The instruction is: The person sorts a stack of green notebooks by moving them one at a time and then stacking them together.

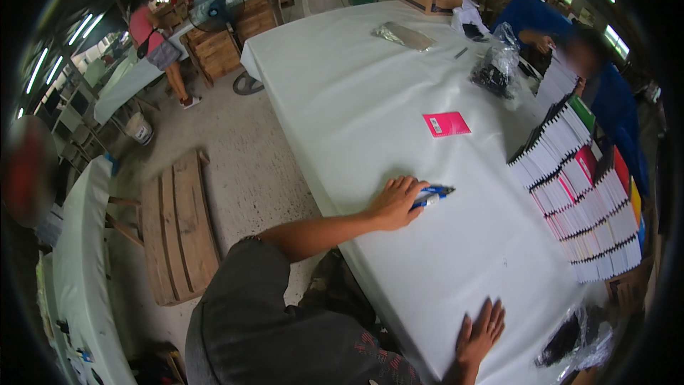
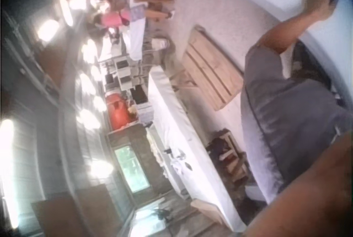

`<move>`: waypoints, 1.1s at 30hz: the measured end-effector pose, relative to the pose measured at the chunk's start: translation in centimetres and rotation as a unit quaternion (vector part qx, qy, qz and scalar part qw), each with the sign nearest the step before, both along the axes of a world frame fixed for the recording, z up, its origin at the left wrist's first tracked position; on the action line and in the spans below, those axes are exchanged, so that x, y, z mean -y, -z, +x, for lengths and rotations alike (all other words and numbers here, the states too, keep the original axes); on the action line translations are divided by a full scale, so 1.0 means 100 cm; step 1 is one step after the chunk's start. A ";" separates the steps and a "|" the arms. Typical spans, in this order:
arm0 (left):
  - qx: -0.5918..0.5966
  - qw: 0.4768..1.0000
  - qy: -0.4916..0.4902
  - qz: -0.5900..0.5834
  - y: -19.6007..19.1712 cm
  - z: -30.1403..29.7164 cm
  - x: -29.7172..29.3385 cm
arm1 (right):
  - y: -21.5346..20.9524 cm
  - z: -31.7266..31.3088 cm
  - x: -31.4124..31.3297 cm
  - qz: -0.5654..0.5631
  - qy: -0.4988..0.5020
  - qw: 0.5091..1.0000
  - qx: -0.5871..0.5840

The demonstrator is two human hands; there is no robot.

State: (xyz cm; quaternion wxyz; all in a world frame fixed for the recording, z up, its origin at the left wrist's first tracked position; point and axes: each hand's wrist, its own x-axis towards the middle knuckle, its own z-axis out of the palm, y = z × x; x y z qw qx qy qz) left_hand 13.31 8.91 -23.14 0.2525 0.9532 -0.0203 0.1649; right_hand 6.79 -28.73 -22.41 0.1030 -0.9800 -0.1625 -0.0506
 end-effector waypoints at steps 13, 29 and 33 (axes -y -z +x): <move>0.018 0.997 -0.001 0.080 -0.006 0.002 0.001 | -0.042 -0.013 -0.016 0.002 0.157 0.979 -0.129; -0.001 0.998 0.060 0.006 -0.002 -0.010 -0.012 | -0.033 -0.015 -0.014 0.016 0.171 0.976 -0.131; 0.000 0.996 0.092 -0.007 -0.005 -0.031 -0.023 | -0.023 -0.013 0.001 0.011 0.164 0.979 -0.120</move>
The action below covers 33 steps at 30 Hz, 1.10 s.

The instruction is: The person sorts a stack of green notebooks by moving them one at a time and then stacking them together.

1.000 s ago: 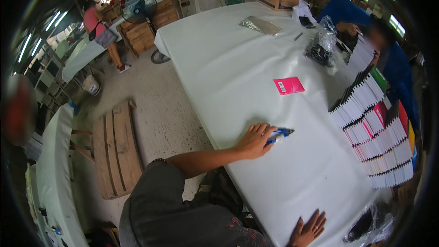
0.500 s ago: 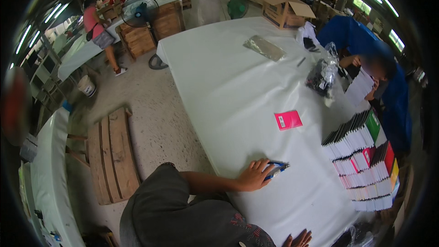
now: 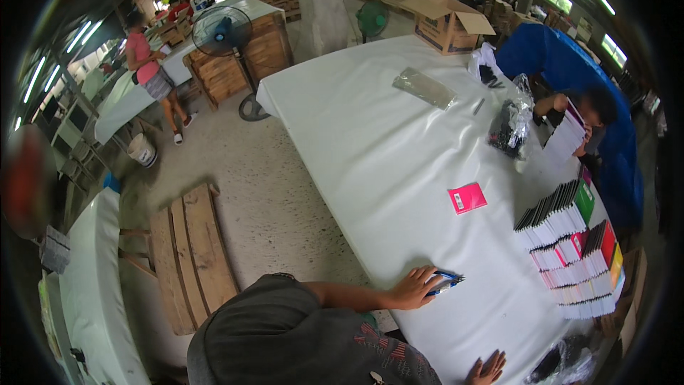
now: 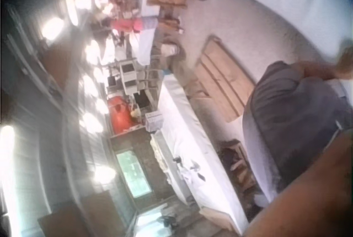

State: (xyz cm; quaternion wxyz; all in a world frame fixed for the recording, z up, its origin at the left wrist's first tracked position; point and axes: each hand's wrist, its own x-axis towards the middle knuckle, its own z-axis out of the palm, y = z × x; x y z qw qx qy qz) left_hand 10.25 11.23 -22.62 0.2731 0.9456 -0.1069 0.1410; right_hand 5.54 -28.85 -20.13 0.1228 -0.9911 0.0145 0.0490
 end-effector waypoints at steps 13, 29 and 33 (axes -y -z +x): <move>0.007 0.999 0.041 -0.015 0.000 -0.025 -0.030 | 0.013 0.000 -0.002 0.016 0.024 0.999 0.044; -0.026 0.990 -0.133 0.044 0.007 0.040 -0.011 | 0.019 0.000 0.021 0.024 0.033 0.991 0.131; -0.046 0.983 -0.159 0.077 0.011 0.052 0.016 | 0.018 -0.013 0.026 0.025 0.040 0.988 0.149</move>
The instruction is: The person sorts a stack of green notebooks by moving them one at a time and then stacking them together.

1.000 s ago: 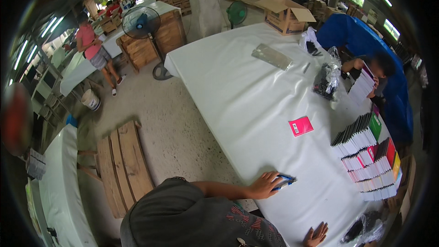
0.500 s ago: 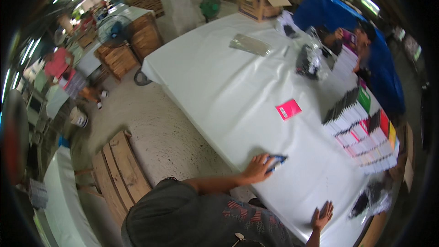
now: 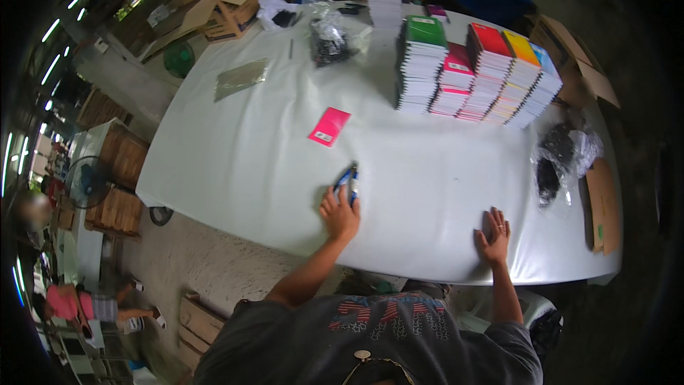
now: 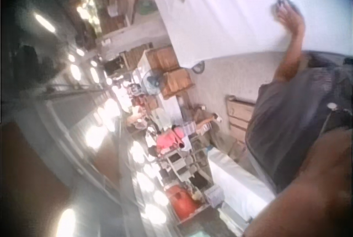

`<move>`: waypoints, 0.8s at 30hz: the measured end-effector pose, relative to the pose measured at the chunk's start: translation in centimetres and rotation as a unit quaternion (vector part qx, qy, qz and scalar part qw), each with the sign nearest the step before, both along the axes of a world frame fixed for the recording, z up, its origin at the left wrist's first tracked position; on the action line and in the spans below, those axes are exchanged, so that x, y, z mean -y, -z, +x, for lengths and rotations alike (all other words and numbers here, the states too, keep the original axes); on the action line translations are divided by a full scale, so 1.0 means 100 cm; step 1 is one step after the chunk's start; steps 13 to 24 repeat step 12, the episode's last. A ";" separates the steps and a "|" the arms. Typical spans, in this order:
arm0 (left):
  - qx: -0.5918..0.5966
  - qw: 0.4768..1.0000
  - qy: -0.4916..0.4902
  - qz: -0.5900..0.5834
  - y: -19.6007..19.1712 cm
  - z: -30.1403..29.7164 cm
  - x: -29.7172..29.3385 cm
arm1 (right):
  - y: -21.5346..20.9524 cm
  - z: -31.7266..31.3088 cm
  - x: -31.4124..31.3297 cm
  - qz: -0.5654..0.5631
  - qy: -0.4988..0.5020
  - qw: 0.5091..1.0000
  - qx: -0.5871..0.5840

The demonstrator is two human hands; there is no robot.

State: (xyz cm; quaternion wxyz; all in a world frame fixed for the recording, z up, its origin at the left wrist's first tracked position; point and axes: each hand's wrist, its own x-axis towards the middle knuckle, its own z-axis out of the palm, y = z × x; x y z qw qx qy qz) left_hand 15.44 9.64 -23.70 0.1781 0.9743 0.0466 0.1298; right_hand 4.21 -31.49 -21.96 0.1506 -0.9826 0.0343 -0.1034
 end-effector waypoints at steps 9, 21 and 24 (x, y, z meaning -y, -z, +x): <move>0.009 0.998 -0.051 0.027 0.003 -0.005 0.012 | 0.016 -0.235 -0.033 0.272 0.028 0.957 -0.100; 0.019 0.998 -0.032 0.046 0.003 0.004 0.069 | 0.073 -0.332 -0.018 0.238 0.401 0.828 -0.312; 0.019 0.998 -0.032 0.046 0.003 0.004 0.069 | 0.073 -0.332 -0.018 0.238 0.401 0.828 -0.312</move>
